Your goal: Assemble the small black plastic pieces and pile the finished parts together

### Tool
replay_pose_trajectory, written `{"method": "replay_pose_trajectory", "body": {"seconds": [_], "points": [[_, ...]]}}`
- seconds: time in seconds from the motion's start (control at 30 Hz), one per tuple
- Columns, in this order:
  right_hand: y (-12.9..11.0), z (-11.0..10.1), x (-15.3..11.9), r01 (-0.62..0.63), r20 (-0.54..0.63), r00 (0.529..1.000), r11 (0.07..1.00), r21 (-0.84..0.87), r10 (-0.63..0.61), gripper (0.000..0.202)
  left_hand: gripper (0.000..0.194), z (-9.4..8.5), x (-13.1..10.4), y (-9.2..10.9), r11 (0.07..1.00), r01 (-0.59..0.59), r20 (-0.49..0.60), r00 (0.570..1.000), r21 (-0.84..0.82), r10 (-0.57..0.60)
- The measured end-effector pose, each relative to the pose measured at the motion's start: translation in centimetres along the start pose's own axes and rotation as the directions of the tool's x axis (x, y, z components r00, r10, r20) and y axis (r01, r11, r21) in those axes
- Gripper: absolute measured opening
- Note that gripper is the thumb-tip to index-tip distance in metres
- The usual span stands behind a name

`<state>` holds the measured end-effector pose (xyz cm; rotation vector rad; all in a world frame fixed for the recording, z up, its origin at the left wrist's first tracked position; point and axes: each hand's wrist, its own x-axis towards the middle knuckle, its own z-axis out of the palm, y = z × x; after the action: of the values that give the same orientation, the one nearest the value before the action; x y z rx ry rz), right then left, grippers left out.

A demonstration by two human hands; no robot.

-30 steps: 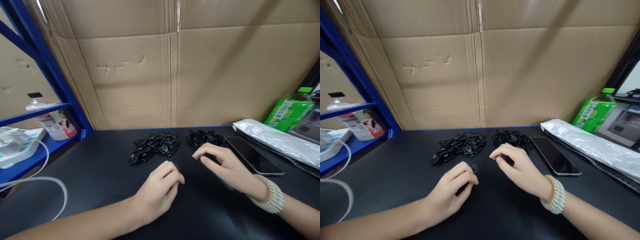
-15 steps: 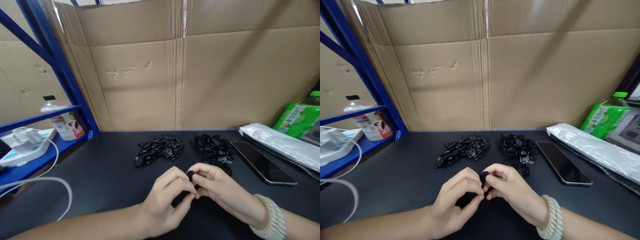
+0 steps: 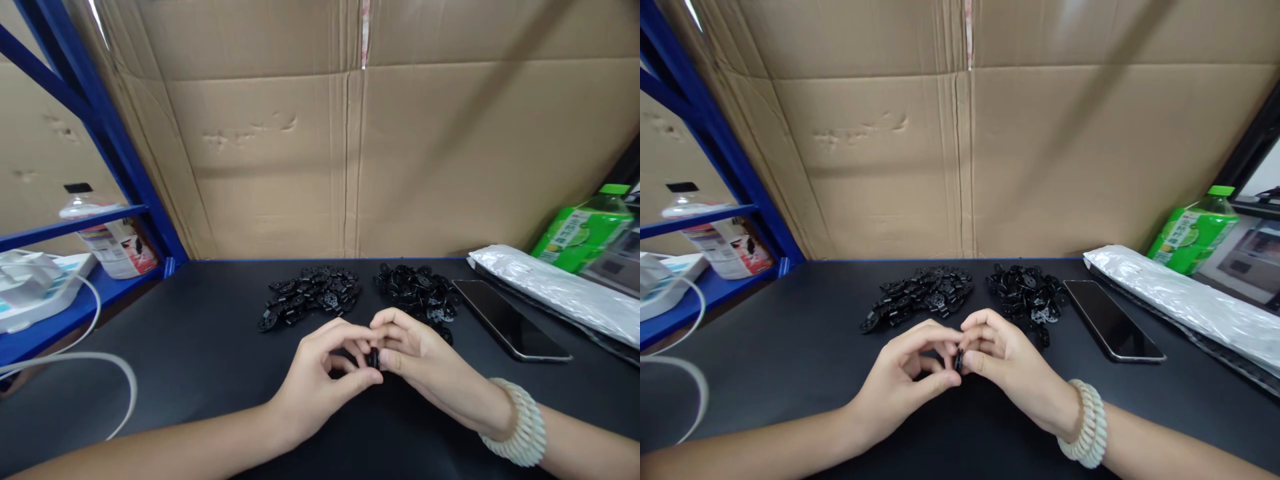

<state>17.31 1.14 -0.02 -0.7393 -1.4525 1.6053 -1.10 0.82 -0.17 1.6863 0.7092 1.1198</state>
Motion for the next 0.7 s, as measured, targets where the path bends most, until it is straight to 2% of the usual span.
{"method": "replay_pose_trajectory", "body": {"seconds": [0.1,0.27,0.47,0.7], "points": [[-0.07,0.21,0.07,-0.028,0.013,1.0,0.999,0.045,0.027,0.022,0.02,0.03,-0.11,0.09,0.997,-0.068,-0.002,0.998,0.04,0.068],[-0.59,0.3,-0.14,-0.042,0.005,0.999,0.997,0.058,0.042,0.02,0.02,0.01,-0.13,0.11,0.985,-0.13,-0.027,0.991,0.111,0.134],[-0.82,0.64,-0.4,-0.224,0.222,0.96,0.945,0.239,0.172,0.014,0.024,0.11,-0.2,0.14,0.974,-0.175,-0.048,0.982,0.146,0.184],[-0.48,0.47,-0.01,-0.226,0.306,0.94,0.945,0.235,0.149,0.02,0.02,0.25,-0.27,0.14,0.969,-0.189,0.02,0.982,0.16,0.188]]}}
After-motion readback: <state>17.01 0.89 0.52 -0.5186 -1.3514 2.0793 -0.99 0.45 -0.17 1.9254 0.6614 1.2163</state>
